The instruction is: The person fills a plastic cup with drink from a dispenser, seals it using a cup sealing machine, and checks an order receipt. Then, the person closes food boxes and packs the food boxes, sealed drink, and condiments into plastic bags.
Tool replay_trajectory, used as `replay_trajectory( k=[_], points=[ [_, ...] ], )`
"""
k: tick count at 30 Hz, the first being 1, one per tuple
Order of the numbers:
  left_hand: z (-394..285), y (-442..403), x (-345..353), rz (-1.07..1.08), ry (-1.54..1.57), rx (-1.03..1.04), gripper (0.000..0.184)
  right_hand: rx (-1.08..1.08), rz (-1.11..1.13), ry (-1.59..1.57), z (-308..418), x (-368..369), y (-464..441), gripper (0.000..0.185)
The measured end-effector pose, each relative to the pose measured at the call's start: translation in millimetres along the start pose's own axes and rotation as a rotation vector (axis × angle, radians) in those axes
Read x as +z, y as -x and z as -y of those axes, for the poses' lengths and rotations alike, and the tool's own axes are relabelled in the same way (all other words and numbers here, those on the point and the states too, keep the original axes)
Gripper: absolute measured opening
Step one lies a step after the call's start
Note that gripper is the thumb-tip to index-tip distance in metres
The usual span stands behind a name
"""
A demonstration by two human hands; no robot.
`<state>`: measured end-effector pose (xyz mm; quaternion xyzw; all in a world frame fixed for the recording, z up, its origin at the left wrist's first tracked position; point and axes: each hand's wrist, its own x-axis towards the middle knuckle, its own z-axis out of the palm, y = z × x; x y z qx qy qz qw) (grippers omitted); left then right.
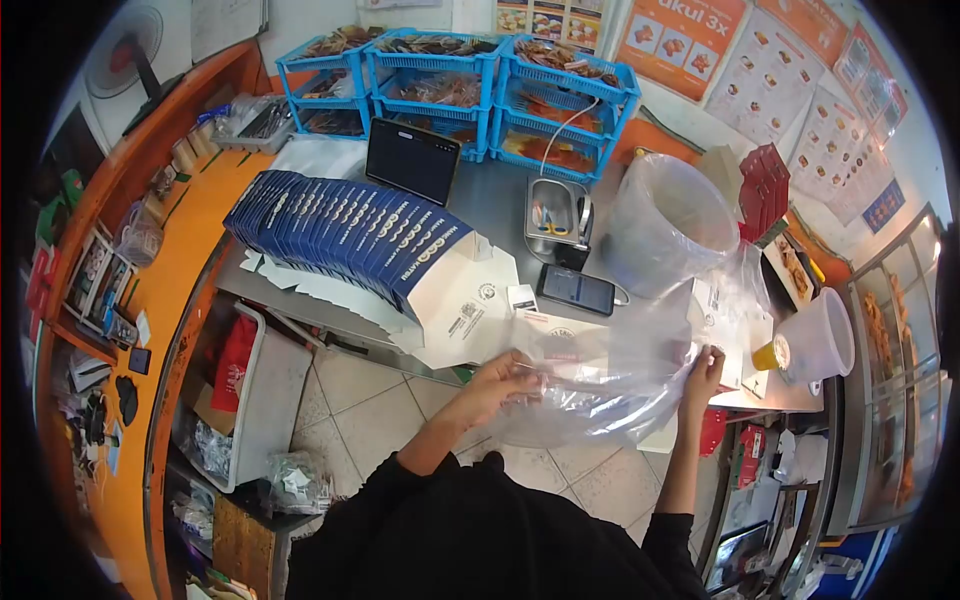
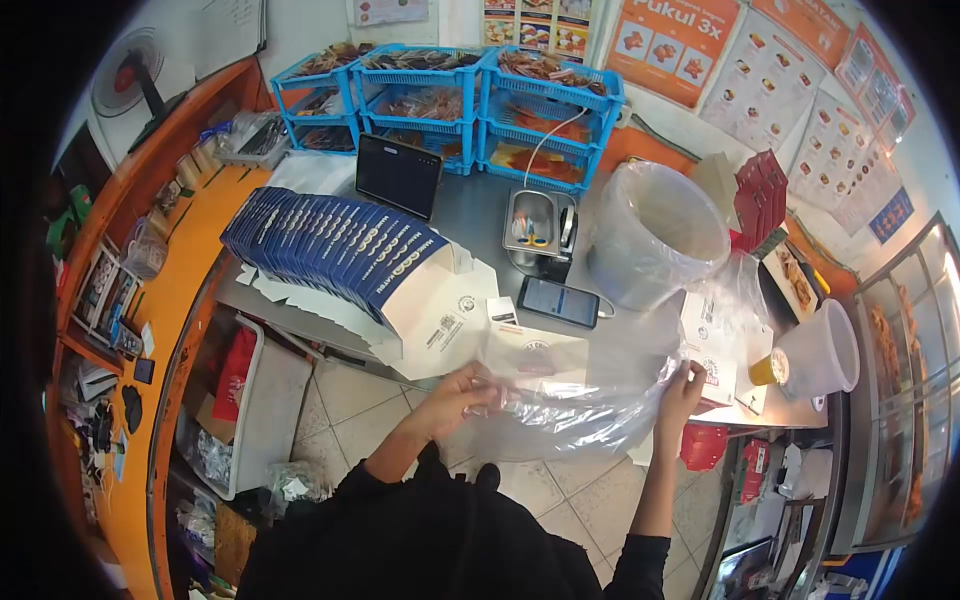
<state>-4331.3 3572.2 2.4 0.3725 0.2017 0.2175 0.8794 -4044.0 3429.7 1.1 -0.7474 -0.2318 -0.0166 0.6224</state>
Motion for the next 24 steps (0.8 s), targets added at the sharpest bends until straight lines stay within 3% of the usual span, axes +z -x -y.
replay_trajectory(
  k=[1, 2, 3, 5, 9, 11, 12, 14, 16, 17, 18, 20, 23, 24],
  points=[
    [4.7, 5.3, 6.1, 0.010, -0.052, -0.080, 0.020, -0.067, -0.022, 0.271, -6.1, -5.3, 7.8, 0.015],
    [11.3, 6.7, 6.7, -0.010, -0.084, -0.182, 0.020, -0.225, -0.115, 0.248, 3.9, 2.0, 22.9, 0.020],
    [21.1, 5.2, 6.1, -0.014, -0.079, -0.184, 0.020, -0.224, -0.110, 0.252, 13.8, 2.3, 34.7, 0.020],
    [43.0, -2.9, 6.0, -0.109, -0.117, -0.143, 0.020, -0.516, -0.085, 0.358, 34.3, -1.2, 56.1, 0.020],
    [62.9, 3.4, 20.8, 0.078, -0.274, -0.020, 0.021, -0.095, 0.734, 0.266, 43.8, 2.0, 115.9, 0.022],
    [56.0, 19.0, 37.1, 0.318, -0.650, -0.126, 0.030, -0.032, 1.026, 0.467, 52.3, 12.9, 134.5, 0.028],
    [63.6, 22.3, 37.5, 0.315, -0.645, -0.120, 0.030, -0.037, 1.030, 0.473, 48.2, 12.9, 136.3, 0.028],
    [85.6, 27.9, 32.0, 0.255, -0.336, -0.191, 0.038, 0.131, 1.179, 0.347, 22.2, 12.5, 140.0, 0.029],
    [89.0, 25.3, 21.6, -0.073, -0.406, -0.047, 0.030, -0.463, 0.896, 0.493, -14.1, -2.1, 131.0, 0.026],
    [49.7, 29.8, 9.9, -0.125, -0.272, 0.034, 0.026, -0.634, 0.613, 0.694, -8.3, -16.0, 108.7, 0.024],
    [10.9, 38.0, -4.6, -0.174, -0.140, 0.111, 0.023, -0.215, 0.423, 0.763, 1.1, -44.1, 76.1, 0.023],
    [18.5, 46.2, -21.5, -0.091, -0.501, 0.334, 0.027, -0.429, 0.385, 0.693, 15.5, -48.9, 65.4, 0.029],
    [-13.5, 40.0, -7.3, -0.167, -0.190, 0.375, 0.021, -0.461, 0.245, 0.757, -2.3, -21.7, 61.2, 0.031],
    [-22.2, 36.7, -2.4, -0.200, -0.221, 0.462, 0.021, -0.276, 0.306, 0.702, 9.6, -8.0, 70.1, 0.033]
  ],
)
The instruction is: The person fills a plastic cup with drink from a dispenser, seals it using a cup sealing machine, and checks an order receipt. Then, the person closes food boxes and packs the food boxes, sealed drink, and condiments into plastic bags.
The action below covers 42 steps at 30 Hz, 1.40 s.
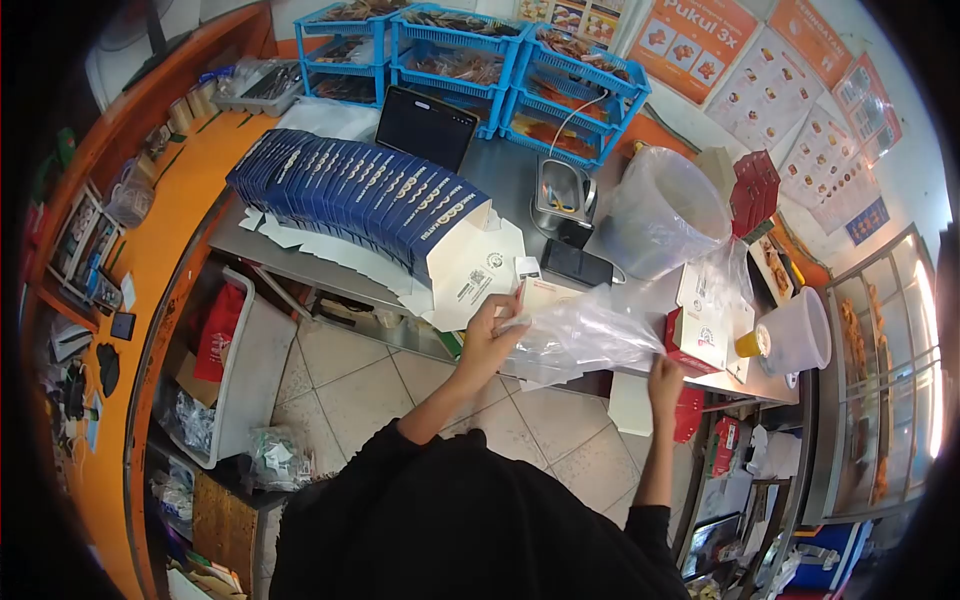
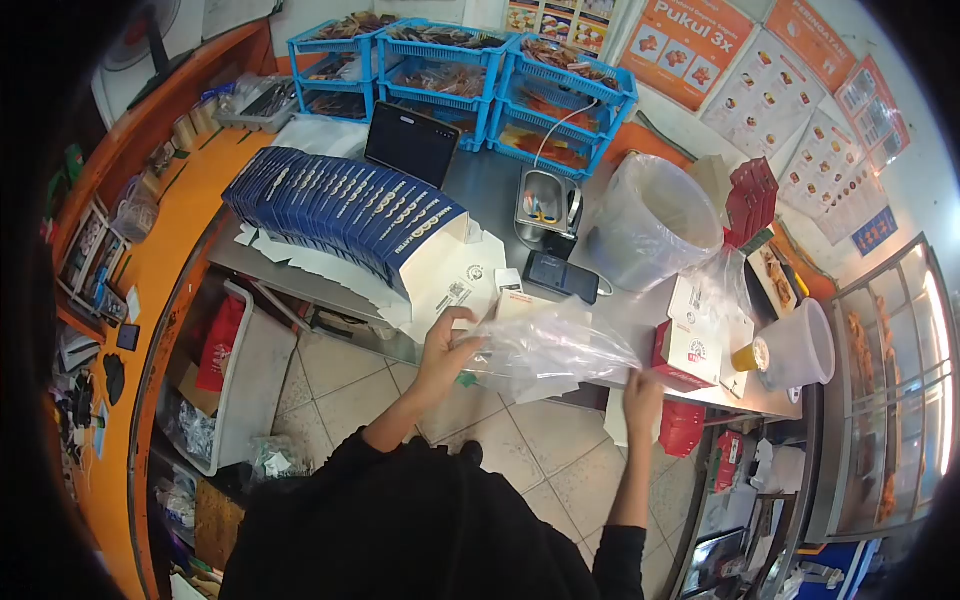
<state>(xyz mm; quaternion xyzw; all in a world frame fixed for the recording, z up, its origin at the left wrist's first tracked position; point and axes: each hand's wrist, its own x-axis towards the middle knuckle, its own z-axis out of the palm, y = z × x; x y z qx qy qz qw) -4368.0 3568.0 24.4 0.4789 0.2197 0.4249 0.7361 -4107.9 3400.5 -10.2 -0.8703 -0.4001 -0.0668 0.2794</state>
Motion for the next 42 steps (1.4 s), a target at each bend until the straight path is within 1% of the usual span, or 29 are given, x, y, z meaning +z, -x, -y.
replay_trajectory(
  k=[1, 3, 4, 5, 7, 8, 10, 11, 13, 17, 19, 20, 21, 23, 25, 27, 28, 30, 31, 32, 33, 35, 36, 37, 38, 39, 40, 41, 42],
  points=[
    [-0.4, -0.6, 0.8, 0.003, 0.003, 0.010, 0.021, 0.132, 0.099, -0.096, 25.6, 7.1, 2.1, 0.035],
    [5.5, 8.1, 2.6, 0.223, -0.422, 0.040, 0.026, 0.263, 0.503, -0.589, 54.6, 28.5, 20.6, 0.027],
    [15.7, 20.2, 9.5, 0.364, -0.488, 0.152, 0.026, 0.270, 0.486, -0.917, 93.6, 33.4, 33.9, 0.022],
    [26.3, 34.9, 17.4, 0.508, -0.555, 0.263, 0.027, 0.278, 0.457, -1.248, 124.7, 34.0, 43.4, 0.025],
    [19.1, 62.1, 28.3, 0.792, -0.667, 0.294, 0.026, 0.298, 0.407, -1.283, 125.6, 42.6, 39.5, 0.025],
    [14.8, 69.5, 24.8, 0.800, -0.671, 0.292, 0.026, 0.305, 0.332, -1.299, 128.3, 41.9, 34.8, 0.025],
    [6.5, 80.4, 9.7, 0.700, -0.510, 0.164, 0.025, 0.312, 0.165, -1.274, 121.2, 36.8, 18.4, 0.026],
    [7.5, 78.9, -5.0, 0.706, -0.514, 0.164, 0.025, 0.308, 0.070, -1.243, 114.1, 33.8, 9.6, 0.026],
    [12.5, 73.6, -39.9, 0.528, -0.467, -0.095, 0.025, 0.276, -0.106, -1.123, 101.5, 32.0, 2.5, 0.027],
    [-25.5, 91.3, -53.5, 0.646, -0.468, -0.140, 0.025, 0.105, -0.484, -0.600, 80.6, 36.4, 5.3, 0.029],
    [-59.6, 87.9, -62.8, 0.551, -0.365, -0.269, 0.024, -0.005, -0.653, -0.320, 66.2, 27.0, 2.9, 0.030],
    [-45.8, 101.7, -80.2, 0.558, -0.388, -0.334, 0.023, -0.050, -0.712, -0.244, 60.3, 17.8, 1.6, 0.030],
    [-50.1, 102.8, -85.3, 0.559, -0.389, -0.334, 0.023, -0.037, -0.734, -0.254, 63.0, 9.4, 1.4, 0.031],
    [-58.3, 106.3, -85.7, 0.551, -0.578, -0.244, 0.025, -0.040, -0.644, -0.455, 78.5, -1.9, -4.7, 0.032],
    [-60.4, 97.8, -74.0, 0.609, -0.623, -0.298, 0.027, -0.090, -0.493, -0.531, 103.3, 0.4, -12.5, 0.033],
    [-40.3, 88.8, -65.6, 0.730, -0.728, 0.098, 0.035, -0.259, -0.405, -0.438, 129.9, 18.5, -26.3, 0.035],
    [-20.6, 91.2, -69.8, 0.648, -0.813, 0.133, 0.039, -0.353, -0.393, -0.370, 142.9, 30.8, -30.7, 0.036],
    [2.5, 64.1, -111.7, 0.042, -1.012, 0.359, 0.036, -0.210, -0.253, -0.810, 192.1, -0.4, -22.3, 0.036],
    [-21.8, 53.6, -134.1, -0.215, -1.174, 0.463, 0.039, -0.045, -0.088, -1.240, 207.8, -9.4, -20.1, 0.037],
    [-49.0, 47.1, -146.4, -0.479, -1.325, 0.563, 0.041, -0.116, -0.123, -0.607, 178.6, -3.6, -32.2, 0.041],
    [-66.3, 47.2, -139.0, -0.479, -1.330, 0.563, 0.041, -0.114, -0.122, -0.611, 184.8, 8.1, -29.8, 0.041],
    [-82.9, 51.4, -112.8, -0.313, -1.559, 0.849, 0.040, -0.311, -0.246, -0.446, 218.6, 31.4, -20.3, 0.037],
    [-76.9, 50.0, -105.0, -0.326, -1.561, 0.844, 0.040, -0.353, -0.130, -0.489, 239.6, 40.3, -8.0, 0.035],
    [-67.2, 48.1, -99.2, -0.068, -1.369, 0.585, 0.036, -0.392, -0.011, -0.532, 253.5, 46.3, 6.5, 0.033],
    [-57.7, 46.5, -98.2, 0.174, -1.153, 0.331, 0.031, -0.652, 0.277, -0.236, 241.5, 64.2, 22.4, 0.031],
    [-45.9, 44.2, -105.5, 0.169, -1.155, 0.331, 0.031, -0.766, 0.543, -0.211, 237.3, 61.9, 30.4, 0.031],
    [-32.8, 41.2, -118.1, -0.080, -0.633, 0.249, 0.032, -0.852, 0.827, -0.196, 233.1, 59.8, 38.2, 0.030],
    [-28.0, 39.2, -129.3, -0.307, -0.105, 0.158, 0.033, -0.785, 1.088, -0.481, 239.4, 39.8, 38.9, 0.031],
    [-40.4, 43.1, -136.8, -0.475, -0.083, 0.102, 0.033, -0.788, 1.090, -0.482, 229.1, 36.3, 33.6, 0.031]
  ],
)
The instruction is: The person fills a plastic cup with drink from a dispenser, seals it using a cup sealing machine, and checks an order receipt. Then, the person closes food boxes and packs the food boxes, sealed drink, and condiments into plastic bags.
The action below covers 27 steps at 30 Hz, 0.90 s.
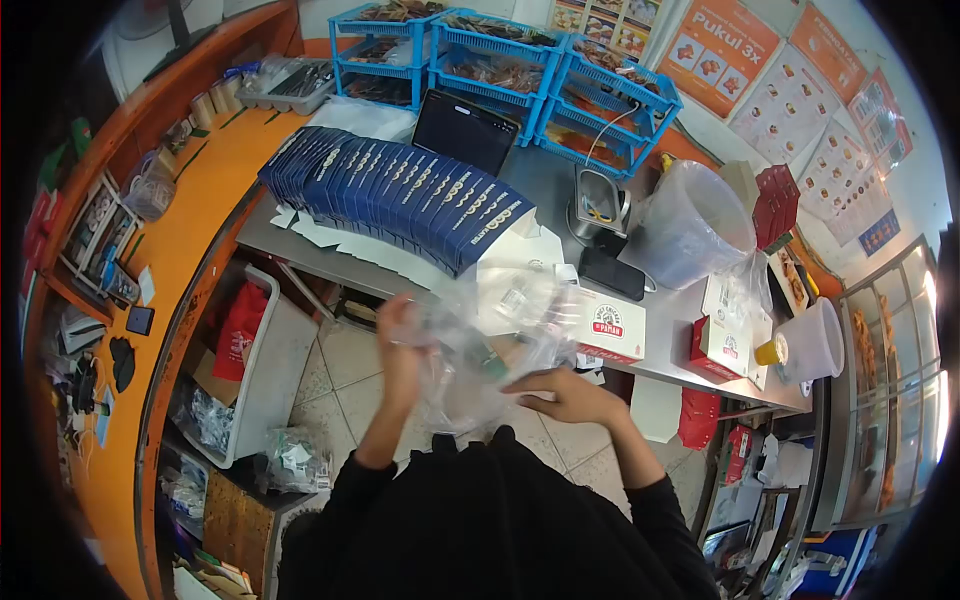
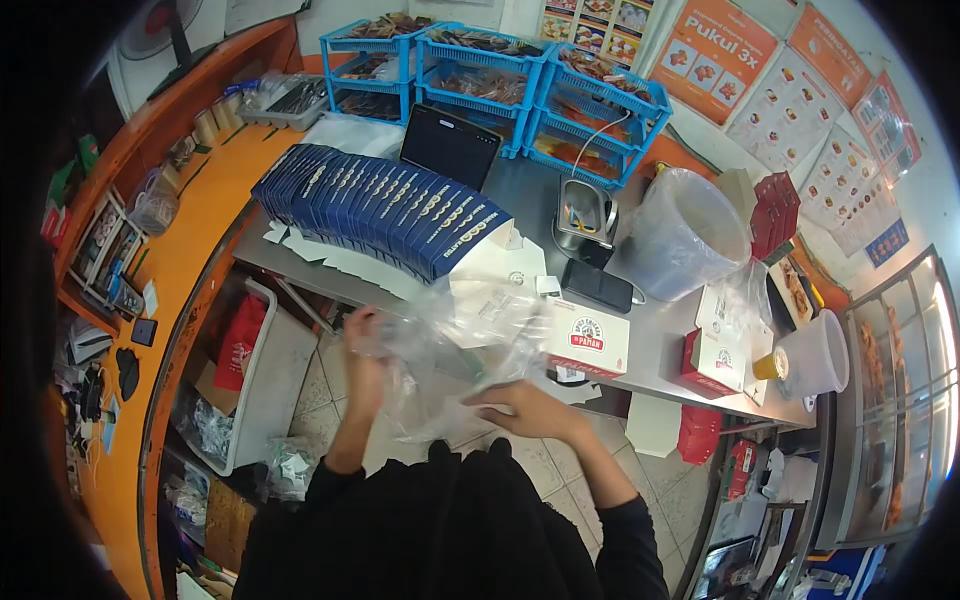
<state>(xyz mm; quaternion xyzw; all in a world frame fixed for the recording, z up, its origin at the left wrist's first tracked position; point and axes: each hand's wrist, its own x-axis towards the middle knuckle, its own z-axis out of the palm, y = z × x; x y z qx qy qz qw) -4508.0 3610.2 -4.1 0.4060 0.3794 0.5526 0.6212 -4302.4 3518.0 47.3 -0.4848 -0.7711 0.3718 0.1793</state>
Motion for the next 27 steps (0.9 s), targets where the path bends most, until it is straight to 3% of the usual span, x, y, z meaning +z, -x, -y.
replay_trajectory(
  k=[1, 2, 3, 4, 5, 6, 8, 10, 11, 13, 14, 15, 16, 17, 18, 19, 20, 23, 25, 27],
  points=[
    [-11.2, 0.5, -9.5, -0.171, -0.001, -0.067, 0.033, 0.080, -0.096, -0.027, -10.8, -11.2, 16.1, 0.033],
    [-6.9, 4.8, -19.8, -0.184, -0.003, -0.066, 0.033, 0.159, -0.189, -0.055, -23.6, -23.4, 32.0, 0.035],
    [1.6, 14.6, -30.3, -0.217, -0.133, 0.118, 0.030, 0.318, -0.260, 0.051, -55.7, -31.5, 39.8, 0.050],
    [7.8, 23.0, -33.3, -0.243, -0.265, 0.300, 0.027, 0.271, -0.298, 0.454, -93.9, -39.4, 48.2, 0.078],
    [1.8, 31.9, -24.6, -0.249, -0.270, 0.299, 0.027, 0.542, -0.172, 0.607, -117.2, -42.3, 49.5, 0.103],
    [-12.6, 42.8, -10.9, -0.174, -0.882, 0.559, 0.022, 0.551, -0.110, 0.645, -140.6, -45.1, 47.0, 0.108],
    [-13.9, 48.8, 5.9, -0.092, -1.506, 0.798, 0.017, 0.541, -0.044, 0.689, -169.8, -59.2, 38.2, 0.113],
    [1.3, 48.8, 12.6, 0.554, -1.603, 0.704, 0.011, 0.476, -0.021, 0.622, -184.7, -72.5, 27.5, 0.110],
    [6.8, 49.5, 20.6, 0.552, -1.613, 0.696, 0.011, 0.468, -0.017, 0.615, -192.4, -78.6, 24.9, 0.110],
    [16.3, 45.9, 43.9, 1.229, -1.284, 0.206, 0.012, 0.433, -0.104, 0.500, -206.5, -92.2, 24.6, 0.107],
    [14.2, 41.9, 67.9, 1.308, -1.180, 0.131, 0.011, 0.453, -0.175, 0.569, -209.9, -97.8, 25.8, 0.104],
    [13.7, 30.3, 90.5, 1.348, -0.948, -0.069, 0.017, 0.447, -0.168, 0.565, -220.2, -106.5, 30.9, 0.104],
    [13.1, 18.2, 111.4, 1.364, -0.710, -0.261, 0.024, 0.354, -0.348, 0.424, -232.9, -116.3, 36.8, 0.103],
    [11.3, 12.0, 130.4, 1.153, -0.477, -0.299, 0.029, 0.260, -0.525, 0.279, -243.9, -125.7, 42.1, 0.103],
    [8.7, 7.3, 149.4, 0.937, -0.252, -0.327, 0.034, 0.271, -0.612, 0.096, -238.8, -140.8, 52.7, 0.102],
    [5.0, 3.4, 170.0, 0.850, -0.084, -0.244, 0.040, 0.066, -0.718, -0.136, -261.0, -152.2, 57.7, 0.098],
    [1.6, 1.9, 188.9, 0.760, 0.083, -0.161, 0.045, 0.097, -0.710, -0.384, -206.3, -174.9, 74.4, 0.093],
    [-2.6, 5.3, 227.6, 0.800, 0.336, -0.088, 0.039, 0.064, -0.784, -0.398, -157.0, -229.1, 125.7, 0.091],
    [14.1, 8.4, 240.1, 0.790, 0.344, -0.063, 0.036, 0.049, -0.856, -0.414, -122.6, -252.2, 152.6, 0.079],
    [39.6, 6.5, 245.2, 0.742, 0.209, 0.115, 0.035, -0.037, -0.828, -0.669, -105.5, -258.3, 168.9, 0.061]
  ],
)
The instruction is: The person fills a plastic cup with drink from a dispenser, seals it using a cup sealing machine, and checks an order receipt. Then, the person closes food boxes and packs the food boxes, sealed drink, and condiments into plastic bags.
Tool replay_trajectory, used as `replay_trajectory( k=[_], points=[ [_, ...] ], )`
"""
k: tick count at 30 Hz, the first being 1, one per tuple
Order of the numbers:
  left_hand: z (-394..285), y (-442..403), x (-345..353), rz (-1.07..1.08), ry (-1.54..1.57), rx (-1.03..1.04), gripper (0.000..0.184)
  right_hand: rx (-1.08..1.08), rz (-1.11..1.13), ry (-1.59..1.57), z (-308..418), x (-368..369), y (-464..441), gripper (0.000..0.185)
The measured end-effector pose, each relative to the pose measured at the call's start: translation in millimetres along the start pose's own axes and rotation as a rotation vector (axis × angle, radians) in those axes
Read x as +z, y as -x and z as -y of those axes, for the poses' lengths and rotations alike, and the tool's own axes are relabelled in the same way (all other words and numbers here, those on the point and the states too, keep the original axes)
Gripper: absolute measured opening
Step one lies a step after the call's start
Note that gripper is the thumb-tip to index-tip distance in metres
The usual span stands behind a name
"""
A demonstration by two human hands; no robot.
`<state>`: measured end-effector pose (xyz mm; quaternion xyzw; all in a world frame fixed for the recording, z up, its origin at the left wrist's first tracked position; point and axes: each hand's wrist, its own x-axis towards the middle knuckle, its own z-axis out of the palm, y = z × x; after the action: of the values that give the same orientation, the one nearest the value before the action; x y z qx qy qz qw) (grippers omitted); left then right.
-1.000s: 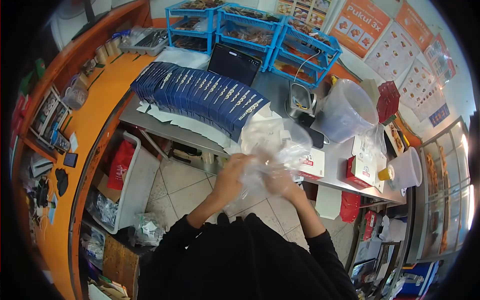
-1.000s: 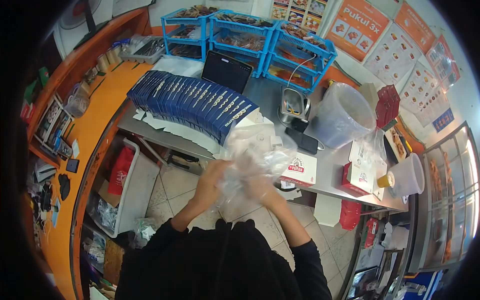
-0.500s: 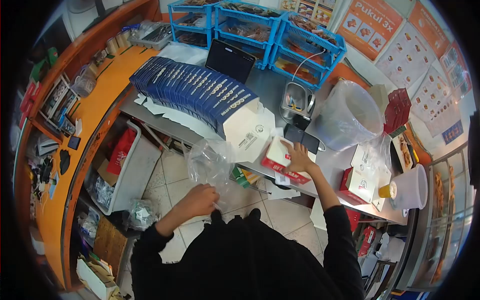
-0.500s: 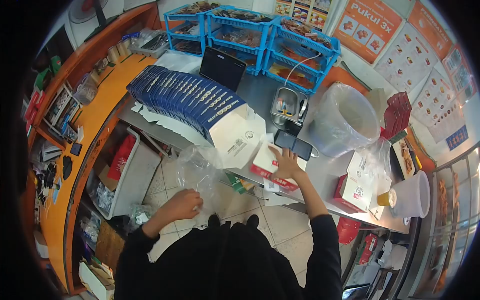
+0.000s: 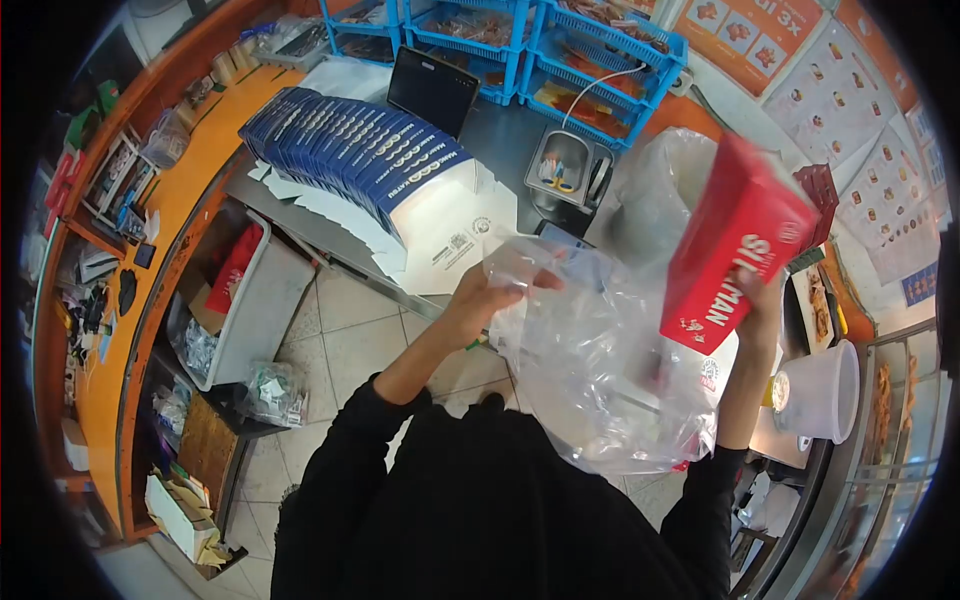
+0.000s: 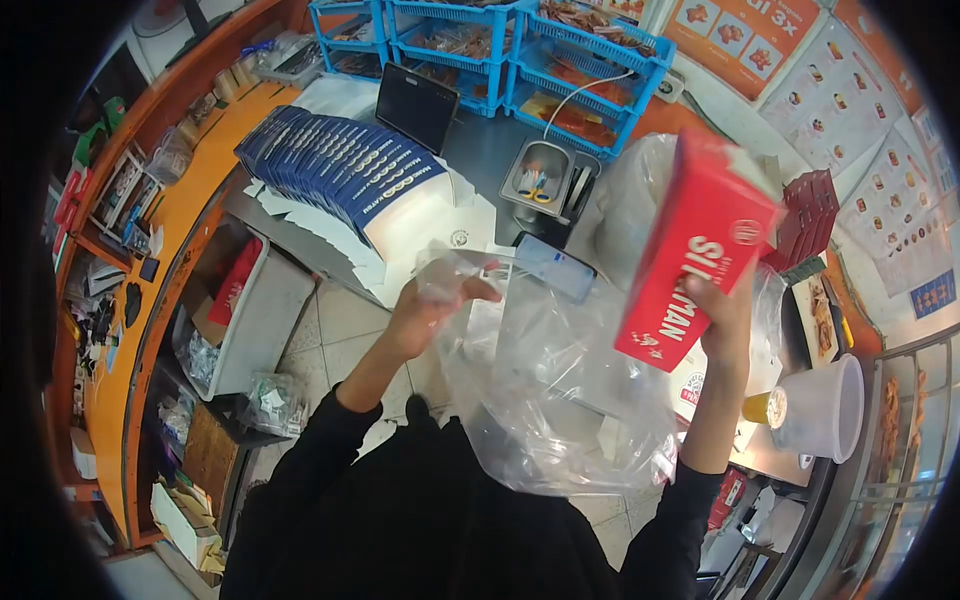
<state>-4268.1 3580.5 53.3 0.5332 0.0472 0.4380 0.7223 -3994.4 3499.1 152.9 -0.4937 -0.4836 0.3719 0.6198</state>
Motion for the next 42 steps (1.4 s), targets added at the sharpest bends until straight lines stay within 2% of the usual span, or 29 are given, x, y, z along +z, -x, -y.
replay_trajectory(
  k=[1, 3, 5, 7, 9, 11, 12, 13, 14, 15, 17, 18, 20, 21, 22, 23, 24, 26, 28, 29, 30, 31, 32, 34, 36, 38, 39, 40, 42],
  points=[
    [12.4, 1.8, -3.6, -0.061, -0.016, -0.086, 0.036, 0.090, 0.018, -0.103, -9.0, -5.8, 7.4, 0.057],
    [38.5, 4.9, -5.7, -0.163, 0.076, -0.091, 0.040, 0.183, 0.035, -0.204, -36.0, -3.4, 23.7, 0.052],
    [58.0, 9.3, -5.4, -0.300, 0.172, -0.018, 0.046, 0.193, 0.113, 0.178, -68.8, 45.3, 41.2, 0.065],
    [43.9, 12.6, 8.4, -0.312, 0.198, -0.015, 0.046, 0.114, 0.008, 0.335, -124.1, 88.8, 62.4, 0.083],
    [35.4, 18.4, 9.6, -0.313, 0.246, -0.015, 0.044, 0.034, -0.123, 0.301, -165.5, 113.8, 78.3, 0.096],
    [25.5, 21.3, 15.0, -0.309, 0.202, -0.051, 0.041, -0.153, -0.187, 0.471, -182.7, 127.4, 85.1, 0.110],
    [22.0, 22.6, 16.3, -0.297, 0.161, -0.098, 0.038, -0.275, -0.159, 0.459, -206.1, 119.1, 88.7, 0.109],
    [24.3, 24.4, 11.7, -0.319, -0.063, -0.149, 0.040, -0.396, -0.128, 0.447, -229.1, 111.0, 92.3, 0.107],
    [24.0, 22.0, 8.7, -0.333, -0.064, -0.146, 0.040, -0.503, -0.142, 0.394, -239.0, 106.6, 91.4, 0.107],
    [24.2, 16.5, 4.9, -0.243, -0.068, -0.158, 0.035, -0.499, -0.133, 0.391, -228.4, 104.4, 86.1, 0.107],
    [20.3, 2.3, -0.6, -0.088, -0.195, -0.126, 0.024, -0.520, -0.085, 0.861, -201.2, 92.1, 73.9, 0.088],
    [19.2, -6.4, -1.7, -0.090, -0.189, -0.129, 0.024, -0.503, 0.051, 0.977, -194.3, 77.2, 66.5, 0.061],
    [18.5, -24.9, -3.4, -0.096, -0.082, -0.195, 0.033, -0.439, 0.116, 1.061, -149.3, 92.3, 56.7, 0.049],
    [15.5, -36.5, -6.1, -0.091, -0.076, -0.200, 0.033, -0.425, 0.229, 1.258, -146.2, 90.2, 49.8, 0.048],
    [11.0, -48.9, -9.3, 0.008, -0.068, -0.092, 0.038, -0.416, 0.223, 1.262, -143.8, 93.0, 48.6, 0.048],
    [5.3, -56.9, -11.2, 0.110, -0.059, 0.014, 0.044, -0.376, 0.335, 1.336, -141.7, 95.9, 48.9, 0.052],
    [-2.4, -61.1, -11.6, 0.115, -0.052, 0.010, 0.044, -0.336, 0.451, 1.408, -140.6, 97.9, 48.0, 0.056],
    [-19.4, -66.9, -10.7, 0.299, -0.191, -0.053, 0.053, -0.307, 0.320, 1.371, -193.5, 77.1, 46.3, 0.059],
    [-31.5, -59.4, -1.3, 0.223, -0.066, -0.041, 0.051, -0.139, 0.150, 1.584, -200.5, 77.3, 45.0, 0.055],
    [-37.7, -55.6, 2.1, 0.230, -0.009, -0.048, 0.044, -0.321, 0.112, 1.819, -230.4, 58.2, 45.1, 0.054],
    [-40.6, -53.5, 2.9, 0.236, 0.048, -0.056, 0.037, -0.317, 0.111, 1.819, -223.4, 54.5, 42.2, 0.054],
    [-37.4, -55.9, -3.1, 0.267, -0.064, -0.155, 0.059, -0.160, 0.288, 1.786, -215.7, 51.0, 39.6, 0.055],
    [-35.8, -60.1, -7.4, 0.271, -0.062, -0.161, 0.059, -0.003, 0.460, 1.737, -210.1, 46.6, 38.7, 0.057],
    [-32.0, -69.0, -11.3, 0.212, 0.003, -0.101, 0.056, -0.077, 0.463, 1.669, -212.2, 23.0, 49.3, 0.057],
    [-23.1, -69.3, -9.6, 0.220, -0.004, -0.106, 0.048, -0.003, 0.610, 1.791, -197.3, 0.4, 51.8, 0.055],
    [-13.5, -68.1, -7.3, 0.259, 0.025, -0.141, 0.024, 0.120, 0.711, 1.818, -161.6, -6.9, 49.0, 0.053],
    [-12.8, -67.0, -6.7, 0.260, 0.026, -0.146, 0.024, 0.204, 0.731, 1.789, -135.0, -6.2, 45.7, 0.053],
    [-13.1, -66.3, -7.3, 0.281, 0.002, -0.146, 0.024, 0.324, 0.693, 1.677, -78.6, -2.5, 36.4, 0.052],
    [-16.8, -64.8, -6.9, 0.300, -0.020, -0.150, 0.024, 0.267, 0.597, 1.016, -6.7, -24.6, 45.5, 0.048]
  ],
)
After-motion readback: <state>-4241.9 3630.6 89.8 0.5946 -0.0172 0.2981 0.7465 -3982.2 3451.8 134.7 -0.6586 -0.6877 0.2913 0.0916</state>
